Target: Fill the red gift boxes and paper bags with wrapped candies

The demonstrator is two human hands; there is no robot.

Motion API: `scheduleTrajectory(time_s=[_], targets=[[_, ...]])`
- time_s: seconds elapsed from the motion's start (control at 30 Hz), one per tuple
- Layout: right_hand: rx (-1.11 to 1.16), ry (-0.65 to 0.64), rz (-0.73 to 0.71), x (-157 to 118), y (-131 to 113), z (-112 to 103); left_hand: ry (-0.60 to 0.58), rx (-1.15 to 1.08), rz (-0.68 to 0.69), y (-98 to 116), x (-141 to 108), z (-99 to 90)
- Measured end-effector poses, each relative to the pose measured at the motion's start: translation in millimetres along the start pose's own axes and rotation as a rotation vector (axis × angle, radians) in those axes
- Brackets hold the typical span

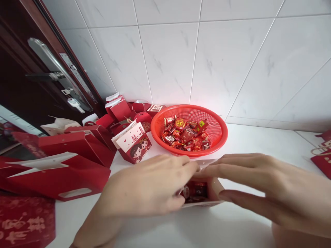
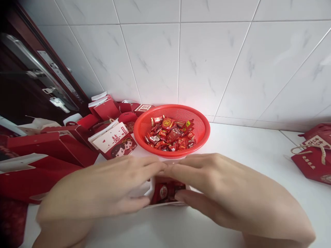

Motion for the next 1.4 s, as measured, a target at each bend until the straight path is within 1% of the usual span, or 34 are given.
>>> scheduleTrajectory(time_s=[0.07,0.1,0.2,0.23,0.3,0.37,0.43,0.5,0.63,0.7,0.77,0.87,1.0,1.07,1.17,1.23,1.33,1.4], targets=[[-0.06,0.05,0.02,-5.6,6.2,-12.0,-0.051,-0.11,0.051,-7.1,9.9,-9.5],[-0.104,0.076,0.037,-8.4,10.8,-17.0,-0.075,-0.175,0.056,-13.6,14.8,-13.6],[-0.223,0.135,0.091,-14.1,23.8,-26.4,-0.117,-0.341,-0.002,-37.1,26.0,-21.3],[-0.243,0.149,0.105,-14.8,26.9,-28.0,-0.101,-0.379,-0.025,-43.4,28.2,-24.4],[-0.253,0.169,0.13,-14.3,32.5,-29.8,-0.028,-0.425,-0.062,-51.9,29.9,-32.6],[-0.228,0.171,0.171,-12.1,40.3,-29.8,0.073,-0.433,-0.099,-57.3,28.5,-42.1],[-0.184,0.156,0.22,-9.2,51.0,-28.2,0.143,-0.429,-0.12,-59.6,26.3,-48.8],[-0.149,0.137,0.278,-6.4,64.5,-26.4,0.167,-0.44,-0.109,-60.0,26.1,-51.8],[-0.07,0.05,0.377,0.3,90.5,-17.2,0.162,-0.493,-0.052,-61.2,30.8,-52.3],[0.03,0.001,0.366,5.6,95.7,-10.7,0.175,-0.51,-0.033,-62.5,32.8,-53.2],[0.155,0.002,0.319,11.2,96.0,-8.9,0.2,-0.526,-0.003,-61.5,32.8,-55.7],[0.296,0.09,0.267,15.9,98.0,-15.2,0.231,-0.569,0.048,-56.1,29.1,-59.7],[0.373,0.22,0.27,15.4,106.1,-25.6,0.224,-0.601,0.047,-51.0,23.9,-58.2],[0.429,0.257,0.283,14.4,109.3,-28.4,0.285,-0.593,0.05,-50.7,22.7,-61.7],[0.528,0.299,0.276,13.1,109.1,-32.0,0.439,-0.609,0.056,-54.8,22.7,-70.1],[0.57,0.32,0.255,12.5,106.4,-34.5,0.513,-0.654,0.06,-58.8,25.1,-72.4],[0.616,0.322,0.212,12.5,102.2,-35.3,0.587,-0.713,0.095,-61.3,29.3,-75.0],[0.633,0.343,0.188,11.7,102.3,-37.2,0.614,-0.73,0.117,-60.9,31.7,-76.3]])
Point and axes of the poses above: each hand's wrist, its own x-axis towards the middle knuckle, its own z-axis out of the palm, y = z × x, the point moved 10 cm from there along x, towards the middle knuckle
